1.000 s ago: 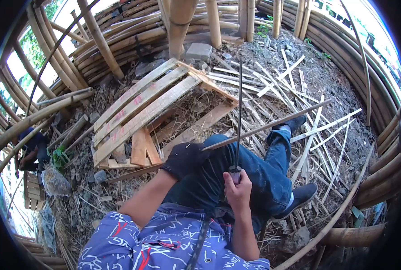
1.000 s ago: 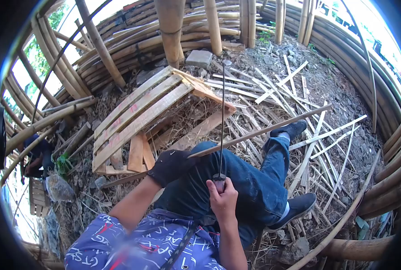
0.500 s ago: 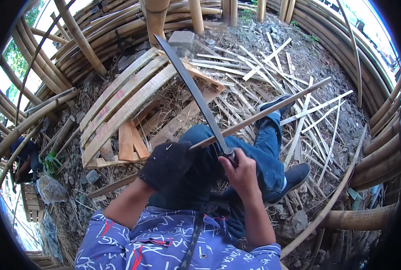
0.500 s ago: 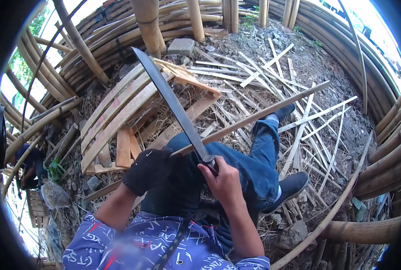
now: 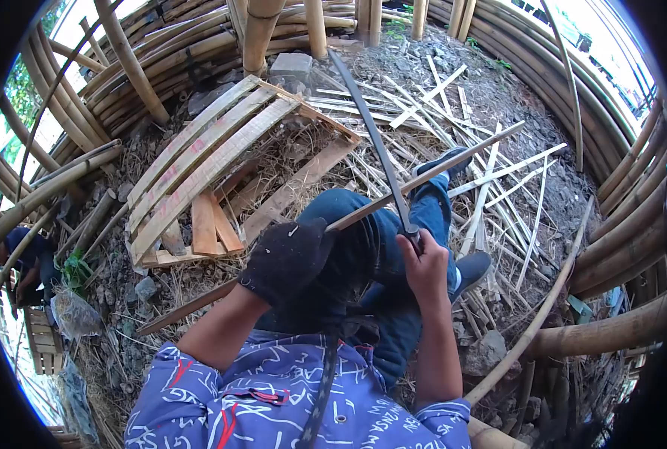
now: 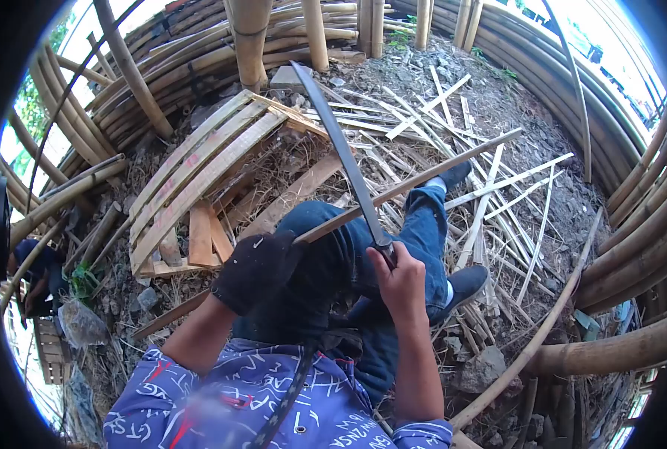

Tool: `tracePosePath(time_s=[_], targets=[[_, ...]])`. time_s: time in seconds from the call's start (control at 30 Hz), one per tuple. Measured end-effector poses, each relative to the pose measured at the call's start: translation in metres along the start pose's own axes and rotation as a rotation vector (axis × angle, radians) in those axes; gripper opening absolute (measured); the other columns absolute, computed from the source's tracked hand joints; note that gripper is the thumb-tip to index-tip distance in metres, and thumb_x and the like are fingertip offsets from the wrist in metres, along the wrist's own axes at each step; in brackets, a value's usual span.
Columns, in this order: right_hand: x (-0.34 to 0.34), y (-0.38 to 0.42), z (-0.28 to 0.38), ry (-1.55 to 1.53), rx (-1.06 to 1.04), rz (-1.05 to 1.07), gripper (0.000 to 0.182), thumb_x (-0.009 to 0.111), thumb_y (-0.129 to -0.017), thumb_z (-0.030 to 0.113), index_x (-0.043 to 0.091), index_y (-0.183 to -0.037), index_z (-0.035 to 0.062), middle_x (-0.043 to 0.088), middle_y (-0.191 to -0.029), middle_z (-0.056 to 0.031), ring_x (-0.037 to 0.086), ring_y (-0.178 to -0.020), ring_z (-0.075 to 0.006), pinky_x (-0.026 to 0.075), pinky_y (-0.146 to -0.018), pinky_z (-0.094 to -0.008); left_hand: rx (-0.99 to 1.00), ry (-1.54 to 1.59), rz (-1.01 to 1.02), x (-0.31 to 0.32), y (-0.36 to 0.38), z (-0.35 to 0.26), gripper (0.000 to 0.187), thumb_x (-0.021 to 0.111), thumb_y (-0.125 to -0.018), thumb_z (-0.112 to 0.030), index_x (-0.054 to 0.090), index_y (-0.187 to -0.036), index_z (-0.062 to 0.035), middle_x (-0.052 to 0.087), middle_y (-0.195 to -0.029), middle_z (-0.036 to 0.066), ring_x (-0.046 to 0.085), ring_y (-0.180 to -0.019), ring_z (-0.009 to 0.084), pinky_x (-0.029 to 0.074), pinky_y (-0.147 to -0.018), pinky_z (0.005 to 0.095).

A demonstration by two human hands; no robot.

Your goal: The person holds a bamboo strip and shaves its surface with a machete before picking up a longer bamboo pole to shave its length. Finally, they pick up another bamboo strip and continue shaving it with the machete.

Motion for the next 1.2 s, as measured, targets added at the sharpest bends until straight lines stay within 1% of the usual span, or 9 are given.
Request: tracePosePath(time_s=[0.13,0.2,0.33,0.53,0.73,0.83,0.9,1.03,1.2], targets=[[-0.010,0.014,0.029,0.010,-0.033,-0.040,0.039,0.067,-0.086,0.034,0.056,-0.080,-0.0032,0.055,-0.059,-0.0195,0.057,-0.056,-0.0380,0.042,-0.052,-0.0386,0.058,0.037,-0.030,-0.002,0.011,0.001,0.016,0.057,-0.090,-0.019,0.055,-0.083,-0.0043,0.057,-0.065,0.016,0.061,-0.062,0.0359,0.047,-0.053,0.0463],[-0.005,0.025,0.037,-0.068,0.022,0.077,0.041,0.068,-0.085,0.036,0.057,-0.080,-0.0027,0.056,-0.060,-0.0200,0.059,-0.059,-0.0390,0.044,-0.053,-0.0394,0.179,0.072,-0.105,-0.001,0.012,0.002,0.013,0.056,-0.088,-0.017,0.055,-0.086,-0.0043,0.058,-0.065,0.017,0.061,-0.062,0.0362,0.047,-0.053,0.0463],[0.011,0.027,0.040,0.015,-0.053,0.154,0.044,0.068,-0.084,0.041,0.058,-0.081,-0.0015,0.058,-0.063,-0.0209,0.059,-0.064,-0.0417,0.045,-0.056,-0.0417,0.085,0.069,-0.021,0.020,0.001,0.015,0.011,0.055,-0.087,-0.015,0.055,-0.088,-0.0041,0.058,-0.067,0.017,0.061,-0.062,0.0368,0.047,-0.055,0.0470],[0.032,0.004,0.003,0.015,0.000,0.186,0.046,0.067,-0.084,0.044,0.061,-0.081,-0.0012,0.061,-0.066,-0.0207,0.062,-0.067,-0.0402,0.047,-0.058,-0.0424,0.137,-0.059,-0.232,0.048,-0.011,0.038,0.012,0.056,-0.085,-0.017,0.056,-0.090,-0.0064,0.060,-0.067,0.017,0.062,-0.063,0.0364,0.049,-0.057,0.0473],[0.042,-0.014,-0.008,0.165,-0.078,0.158,0.046,0.068,-0.081,0.047,0.062,-0.082,0.0011,0.063,-0.068,-0.0193,0.063,-0.068,-0.0386,0.049,-0.059,-0.0424,0.048,0.112,-0.118,0.065,-0.022,0.058,0.020,0.060,-0.081,-0.020,0.059,-0.096,-0.0069,0.063,-0.075,0.019,0.063,-0.066,0.0372,0.050,-0.061,0.0479],[0.043,-0.017,-0.024,0.188,-0.100,0.135,0.046,0.069,-0.079,0.048,0.062,-0.083,0.0021,0.064,-0.070,-0.0194,0.063,-0.069,-0.0385,0.049,-0.059,-0.0429,0.111,0.059,-0.132,0.061,-0.030,0.054,0.021,0.060,-0.086,-0.019,0.061,-0.098,-0.0014,0.064,-0.074,0.019,0.064,-0.070,0.0358,0.051,-0.064,0.0462],[0.039,-0.019,-0.040,0.274,-0.084,0.082,0.046,0.069,-0.079,0.047,0.061,-0.082,0.0021,0.063,-0.070,-0.0193,0.063,-0.069,-0.0388,0.049,-0.059,-0.0436,-0.039,0.158,0.049,0.064,-0.041,0.060,0.024,0.056,-0.090,-0.025,0.061,-0.095,-0.0022,0.063,-0.072,0.020,0.064,-0.067,0.0366,0.050,-0.062,0.0472],[0.035,-0.024,-0.061,0.321,-0.091,0.080,0.045,0.070,-0.078,0.046,0.061,-0.080,0.0017,0.063,-0.070,-0.0195,0.062,-0.069,-0.0397,0.048,-0.058,-0.0447,-0.093,0.009,0.091,0.063,-0.056,0.058,0.028,0.053,-0.092,-0.030,0.061,-0.093,-0.0031,0.062,-0.070,0.021,0.063,-0.065,0.0377,0.050,-0.059,0.0473],[0.005,-0.041,-0.128,0.274,0.226,-0.103,0.050,0.061,-0.088,0.045,0.060,-0.074,-0.0031,0.060,-0.062,-0.0219,0.061,-0.062,-0.0400,0.044,-0.056,-0.0456,-0.022,0.048,0.005,0.087,-0.051,0.082,0.030,0.052,-0.093,-0.031,0.061,-0.089,-0.0021,0.062,-0.068,0.022,0.064,-0.064,0.0383,0.050,-0.058,0.0474]])
Point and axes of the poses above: each hand's wrist, its own y-axis away from the middle knuckle, its own x-axis out of the palm, z = x × y, the point moved 3 cm from there along -y, towards the middle knuckle
